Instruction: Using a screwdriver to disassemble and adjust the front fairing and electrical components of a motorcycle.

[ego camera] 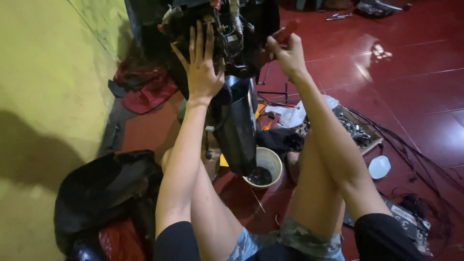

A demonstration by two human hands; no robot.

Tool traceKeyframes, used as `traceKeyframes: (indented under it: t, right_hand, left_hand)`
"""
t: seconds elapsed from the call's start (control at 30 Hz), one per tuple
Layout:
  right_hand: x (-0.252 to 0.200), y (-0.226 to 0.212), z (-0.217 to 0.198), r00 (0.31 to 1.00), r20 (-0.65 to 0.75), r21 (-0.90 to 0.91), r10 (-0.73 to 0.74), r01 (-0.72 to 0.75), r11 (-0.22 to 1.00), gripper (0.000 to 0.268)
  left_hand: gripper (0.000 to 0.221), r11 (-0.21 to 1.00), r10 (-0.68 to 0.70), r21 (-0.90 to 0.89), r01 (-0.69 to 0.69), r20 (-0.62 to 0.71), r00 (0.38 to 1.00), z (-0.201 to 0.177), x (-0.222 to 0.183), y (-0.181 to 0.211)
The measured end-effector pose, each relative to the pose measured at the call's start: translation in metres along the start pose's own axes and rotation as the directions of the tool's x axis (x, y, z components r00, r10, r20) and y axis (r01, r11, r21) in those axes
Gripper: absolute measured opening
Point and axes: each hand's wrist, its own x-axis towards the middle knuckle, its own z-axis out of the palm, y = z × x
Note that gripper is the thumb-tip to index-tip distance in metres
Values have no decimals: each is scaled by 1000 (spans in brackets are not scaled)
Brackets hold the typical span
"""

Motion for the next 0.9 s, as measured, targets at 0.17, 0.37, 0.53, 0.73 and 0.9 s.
traceKeyframes:
  t: [0.17,0.37,0.53,0.73,0.9]
  right_hand:
    - [11,4,9,988,-124,286,90,-52,957,16]
    - [19,-2,15,979,39,428,202,-200,882,17]
    - [27,10,18,971,-50,516,233,-174,839,23]
    - [24,9,24,940,-73,627,333,-217,748,32]
    - [35,23,25,931,-56,598,360,-257,759,32]
  left_hand:
    - [103,998,-25,55,19,100,995,-4,1,4]
    - [103,995,-56,92,38,197,979,-3,0,6]
    - [98,994,-62,94,50,132,989,7,-3,7]
    - [99,991,-91,-81,102,131,987,12,-8,4]
    - [106,978,-92,-180,107,87,992,21,-13,4]
